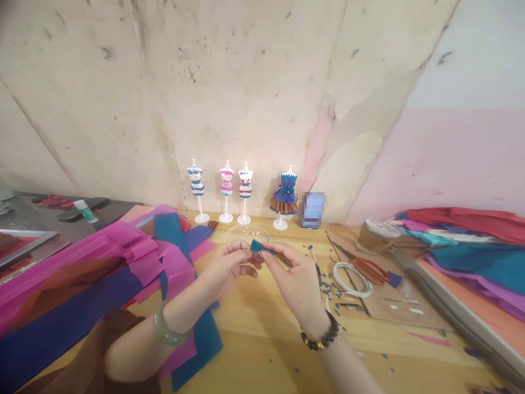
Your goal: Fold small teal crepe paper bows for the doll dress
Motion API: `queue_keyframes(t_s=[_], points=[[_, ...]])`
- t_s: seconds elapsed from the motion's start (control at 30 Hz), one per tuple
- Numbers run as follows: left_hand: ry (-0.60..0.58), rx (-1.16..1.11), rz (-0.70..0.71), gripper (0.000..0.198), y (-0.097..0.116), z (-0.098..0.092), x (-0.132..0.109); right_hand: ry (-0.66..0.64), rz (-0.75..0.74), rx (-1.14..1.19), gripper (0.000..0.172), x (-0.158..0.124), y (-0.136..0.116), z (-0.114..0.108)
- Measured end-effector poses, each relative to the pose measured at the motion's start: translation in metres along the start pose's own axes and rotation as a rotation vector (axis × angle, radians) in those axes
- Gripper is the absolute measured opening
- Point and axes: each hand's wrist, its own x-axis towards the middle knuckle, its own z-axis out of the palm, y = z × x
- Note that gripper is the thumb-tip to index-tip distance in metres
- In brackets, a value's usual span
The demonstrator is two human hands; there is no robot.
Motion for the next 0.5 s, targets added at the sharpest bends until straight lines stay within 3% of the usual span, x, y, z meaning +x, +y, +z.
queue_keyframes(t_s=[0.23,0.5], points=[[-0.019,-0.028,-0.087,0.025,-0.006,0.007,-0.003,-0.008,0.099,0.233,0.022,0.002,0.004,-0.001],[-0.072,-0.099,-0.188,0.024,-0.012,0.011,-0.007,0.013,0.112,0.282,0.023,0.002,0.005,0.001]])
